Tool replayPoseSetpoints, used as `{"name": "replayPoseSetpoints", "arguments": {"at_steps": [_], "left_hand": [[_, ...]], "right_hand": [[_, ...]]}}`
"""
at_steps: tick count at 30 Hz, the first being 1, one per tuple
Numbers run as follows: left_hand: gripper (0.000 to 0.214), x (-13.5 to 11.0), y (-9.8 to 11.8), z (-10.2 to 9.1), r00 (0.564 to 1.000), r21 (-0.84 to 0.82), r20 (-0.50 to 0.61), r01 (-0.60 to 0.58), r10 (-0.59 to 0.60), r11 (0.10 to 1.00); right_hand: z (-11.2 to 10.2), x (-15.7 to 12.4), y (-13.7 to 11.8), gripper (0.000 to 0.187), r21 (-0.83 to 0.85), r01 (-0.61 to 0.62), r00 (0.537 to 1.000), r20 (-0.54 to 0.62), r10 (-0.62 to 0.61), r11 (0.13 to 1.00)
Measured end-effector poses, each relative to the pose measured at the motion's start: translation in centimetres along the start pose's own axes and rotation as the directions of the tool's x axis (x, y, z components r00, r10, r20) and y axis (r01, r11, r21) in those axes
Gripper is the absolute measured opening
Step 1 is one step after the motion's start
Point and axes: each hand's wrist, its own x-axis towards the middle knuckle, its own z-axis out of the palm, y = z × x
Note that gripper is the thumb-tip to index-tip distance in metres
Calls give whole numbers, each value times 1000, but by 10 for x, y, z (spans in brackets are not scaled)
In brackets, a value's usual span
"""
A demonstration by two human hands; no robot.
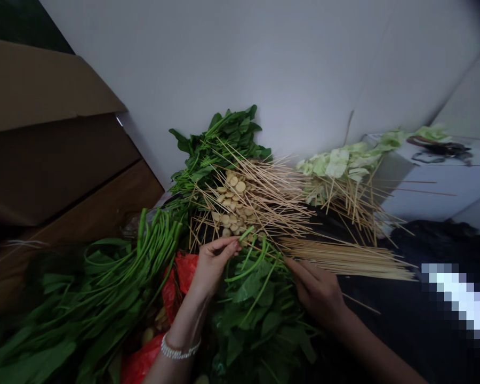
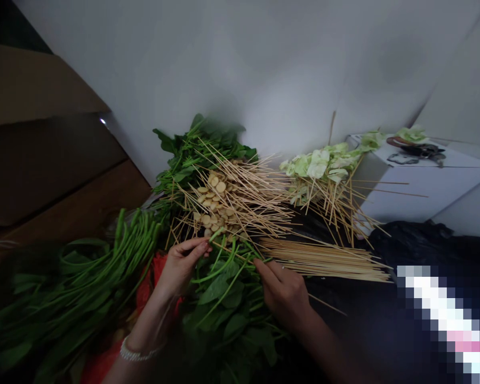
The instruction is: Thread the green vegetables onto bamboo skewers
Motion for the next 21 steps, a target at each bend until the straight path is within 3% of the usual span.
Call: {"name": "replayPoseSetpoints", "arguments": {"at_steps": [11,15,18,21], "left_hand": [[26,-6,1,10,984,-72,94,159,-152,985],[28,-7,2,10,977,1,153,149,-147,989],[38,-4,2,7,986,-33,130,113,-108,993],[40,-1,2,6,997,-75,71,40,-34,996]], "right_hand": [[7,-4,-6,36,84,-13,1000,-5,13,996],[7,-2,-8,31,82,-19,1000,-4,19,996],[4,1,-1,29,43,-43,998,-50,45,998],[-5,6,13,23,-29,-144,980,-146,138,989]]}}
